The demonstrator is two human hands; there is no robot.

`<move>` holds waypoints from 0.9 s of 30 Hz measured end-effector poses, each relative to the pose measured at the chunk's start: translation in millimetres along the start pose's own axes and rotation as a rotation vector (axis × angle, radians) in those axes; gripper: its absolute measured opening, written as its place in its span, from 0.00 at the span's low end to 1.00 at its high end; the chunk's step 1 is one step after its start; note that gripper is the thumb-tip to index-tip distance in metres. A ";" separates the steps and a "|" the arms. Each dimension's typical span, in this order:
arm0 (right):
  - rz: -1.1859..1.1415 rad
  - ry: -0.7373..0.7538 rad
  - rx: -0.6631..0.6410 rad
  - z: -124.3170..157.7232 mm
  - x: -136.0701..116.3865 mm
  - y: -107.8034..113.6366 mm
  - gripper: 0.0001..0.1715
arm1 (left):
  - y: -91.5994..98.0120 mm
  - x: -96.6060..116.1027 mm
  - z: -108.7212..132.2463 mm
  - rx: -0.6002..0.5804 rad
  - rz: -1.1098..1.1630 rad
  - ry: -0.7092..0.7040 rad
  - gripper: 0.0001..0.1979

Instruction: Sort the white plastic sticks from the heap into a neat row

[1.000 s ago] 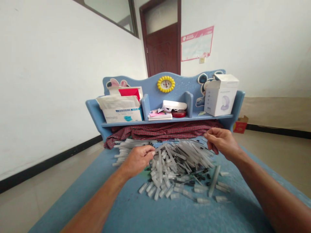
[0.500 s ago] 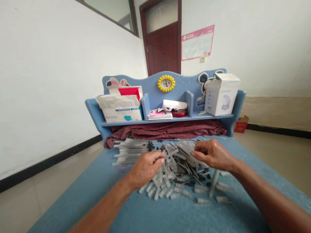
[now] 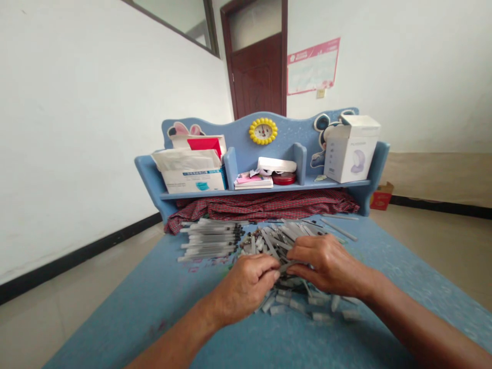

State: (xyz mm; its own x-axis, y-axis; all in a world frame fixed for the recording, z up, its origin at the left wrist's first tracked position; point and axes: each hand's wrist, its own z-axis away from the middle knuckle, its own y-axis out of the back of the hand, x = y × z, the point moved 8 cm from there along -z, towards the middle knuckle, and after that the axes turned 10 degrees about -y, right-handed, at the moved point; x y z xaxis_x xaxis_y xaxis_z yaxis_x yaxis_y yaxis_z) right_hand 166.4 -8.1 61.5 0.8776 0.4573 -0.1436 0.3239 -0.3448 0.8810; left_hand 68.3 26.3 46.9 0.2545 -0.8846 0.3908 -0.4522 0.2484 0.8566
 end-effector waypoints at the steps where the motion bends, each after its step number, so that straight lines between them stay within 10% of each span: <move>1: -0.006 0.012 -0.013 0.4 -0.3 0.1 0.14 | 1.3 -0.2 0.2 -0.004 0.007 0.002 0.09; 17: -0.130 -0.208 -0.171 -5.2 29.0 14.3 0.10 | 21.1 -11.7 0.8 -0.014 -0.191 -0.072 0.13; 27: -0.113 -0.061 -0.287 22.6 -7.6 62.6 0.15 | 40.5 58.6 -0.1 -0.134 -0.189 -0.151 0.16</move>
State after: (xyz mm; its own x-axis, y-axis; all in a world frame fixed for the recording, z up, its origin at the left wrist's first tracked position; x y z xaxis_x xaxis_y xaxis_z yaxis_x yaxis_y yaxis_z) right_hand 188.0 -51.7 107.6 0.8643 0.4265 -0.2667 0.3148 -0.0450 0.9481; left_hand 65.0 -15.4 104.5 0.1888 -0.9665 0.1738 -0.2895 0.1143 0.9503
